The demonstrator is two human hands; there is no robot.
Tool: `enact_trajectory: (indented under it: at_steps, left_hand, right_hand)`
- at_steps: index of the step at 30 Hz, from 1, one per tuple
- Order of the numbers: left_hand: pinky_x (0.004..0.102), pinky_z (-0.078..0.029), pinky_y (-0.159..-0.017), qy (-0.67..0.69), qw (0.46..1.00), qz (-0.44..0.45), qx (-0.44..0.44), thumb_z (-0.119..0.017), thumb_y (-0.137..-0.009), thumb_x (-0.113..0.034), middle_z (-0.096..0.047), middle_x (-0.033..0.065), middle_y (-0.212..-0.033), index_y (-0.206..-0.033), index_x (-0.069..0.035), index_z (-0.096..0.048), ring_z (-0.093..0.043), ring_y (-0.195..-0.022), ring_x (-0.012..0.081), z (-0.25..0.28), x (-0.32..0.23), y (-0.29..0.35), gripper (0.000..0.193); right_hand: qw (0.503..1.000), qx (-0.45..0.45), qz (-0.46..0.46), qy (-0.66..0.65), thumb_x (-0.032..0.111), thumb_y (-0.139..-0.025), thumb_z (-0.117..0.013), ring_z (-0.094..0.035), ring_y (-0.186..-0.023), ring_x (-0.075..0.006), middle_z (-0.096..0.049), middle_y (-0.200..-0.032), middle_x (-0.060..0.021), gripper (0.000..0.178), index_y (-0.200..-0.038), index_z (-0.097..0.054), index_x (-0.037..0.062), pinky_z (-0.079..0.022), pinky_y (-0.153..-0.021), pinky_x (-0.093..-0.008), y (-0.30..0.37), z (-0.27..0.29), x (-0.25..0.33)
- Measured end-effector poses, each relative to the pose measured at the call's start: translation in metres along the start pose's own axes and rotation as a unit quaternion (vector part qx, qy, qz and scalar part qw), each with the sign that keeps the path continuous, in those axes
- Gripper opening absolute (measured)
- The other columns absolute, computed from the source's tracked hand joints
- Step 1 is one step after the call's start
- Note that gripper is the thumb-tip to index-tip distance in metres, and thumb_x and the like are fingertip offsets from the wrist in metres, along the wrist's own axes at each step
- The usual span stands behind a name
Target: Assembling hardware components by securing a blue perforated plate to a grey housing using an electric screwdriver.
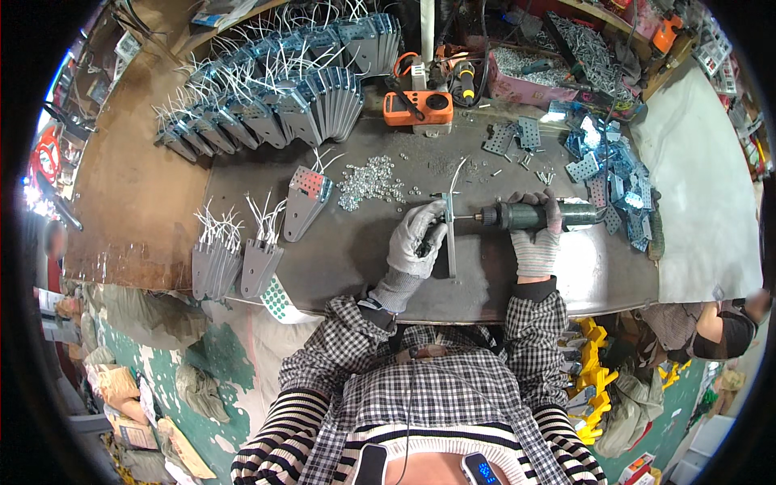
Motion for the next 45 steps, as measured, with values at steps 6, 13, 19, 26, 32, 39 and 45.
enact_trajectory:
  at_steps: [6, 13, 19, 26, 32, 39, 45]
  left_hand:
    - [0.0323, -0.052, -0.085, -0.120, 0.991, -0.058, 0.023, -0.072, -0.081, -0.002, -0.061, 0.0139, -0.115, -0.130, -0.001, -0.052, -0.063, -0.100, 0.0243, -0.006, -0.019, 0.003, 0.052]
    - [0.0350, -0.051, -0.083, -0.129, 0.990, -0.036, 0.037, -0.073, -0.082, -0.009, -0.061, 0.0146, -0.112, -0.126, 0.000, -0.053, -0.063, -0.095, 0.0251, -0.008, -0.020, -0.001, 0.049]
    - [0.0231, -0.044, -0.054, 0.140, 0.888, 0.435, 0.048, -0.055, -0.097, -0.037, -0.058, -0.0023, -0.084, -0.111, -0.003, -0.064, -0.053, -0.064, 0.0075, -0.001, 0.012, -0.030, 0.038]
    - [0.0260, -0.055, -0.073, 0.515, 0.699, 0.439, 0.229, -0.060, -0.087, 0.008, -0.063, 0.0053, -0.112, -0.129, 0.001, -0.050, -0.063, -0.091, 0.0114, 0.021, 0.043, -0.026, 0.044]
    - [0.0376, -0.047, -0.091, -0.094, 0.979, 0.009, 0.181, -0.074, -0.076, -0.008, -0.063, 0.0108, -0.113, -0.082, -0.004, -0.061, -0.055, -0.108, 0.0303, 0.013, 0.004, 0.021, 0.015]
    - [0.0466, -0.033, -0.107, -0.165, 0.964, -0.116, 0.171, -0.081, -0.069, -0.017, -0.052, 0.0134, -0.137, -0.075, -0.007, -0.061, -0.044, -0.129, 0.0353, 0.012, -0.029, -0.003, 0.023]
    - [0.0373, -0.040, -0.103, 0.033, 0.984, -0.038, 0.173, -0.081, -0.074, -0.008, -0.053, 0.0127, -0.132, -0.120, -0.002, -0.052, -0.049, -0.124, 0.0239, 0.009, -0.016, -0.006, 0.054]
  right_hand:
    - [1.000, 0.011, 0.000, -0.020, 0.007, -0.084, -0.071, -0.057, -0.085, -0.0191, -0.056, -0.088, -0.0027, 0.033, -0.113, -0.057, 0.0080, -0.043, -0.099, -0.0505, -0.002, 0.006, -0.001]
    - [0.995, 0.097, 0.015, -0.010, 0.015, -0.086, -0.072, -0.052, -0.085, -0.0158, -0.050, -0.085, 0.0021, 0.052, -0.133, -0.049, 0.0121, -0.043, -0.097, -0.0479, 0.004, -0.009, -0.002]
    - [0.996, 0.086, -0.013, -0.012, 0.023, -0.081, -0.078, -0.051, -0.087, -0.0164, -0.050, -0.088, 0.0022, 0.067, -0.138, -0.044, 0.0124, -0.043, -0.098, -0.0466, -0.008, 0.005, -0.007]
    - [0.985, 0.115, 0.081, 0.099, 0.021, -0.087, -0.072, -0.054, -0.085, -0.0159, -0.051, -0.091, 0.0001, 0.057, -0.135, -0.044, 0.0089, -0.041, -0.104, -0.0456, 0.011, -0.024, 0.025]
    - [0.989, 0.076, 0.083, 0.096, 0.014, -0.087, -0.070, -0.055, -0.087, -0.0164, -0.052, -0.094, -0.0021, 0.049, -0.128, -0.044, 0.0077, -0.035, -0.111, -0.0508, 0.023, -0.026, 0.033]
    - [0.998, 0.061, 0.029, 0.009, 0.004, -0.084, -0.070, -0.056, -0.084, -0.0178, -0.056, -0.086, -0.0023, 0.042, -0.121, -0.050, 0.0054, -0.038, -0.106, -0.0525, 0.014, -0.001, 0.018]
    - [0.999, 0.049, 0.018, -0.001, 0.003, -0.084, -0.070, -0.057, -0.082, -0.0186, -0.056, -0.086, -0.0027, 0.040, -0.119, -0.051, 0.0055, -0.038, -0.105, -0.0524, 0.011, 0.000, 0.011]
Point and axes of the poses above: each hand's wrist, its own y-axis away from the middle knuckle, its own z-axis out of the back of the hand, x = y × z, the point moved 5 cm from there along -y, towards the middle knuckle
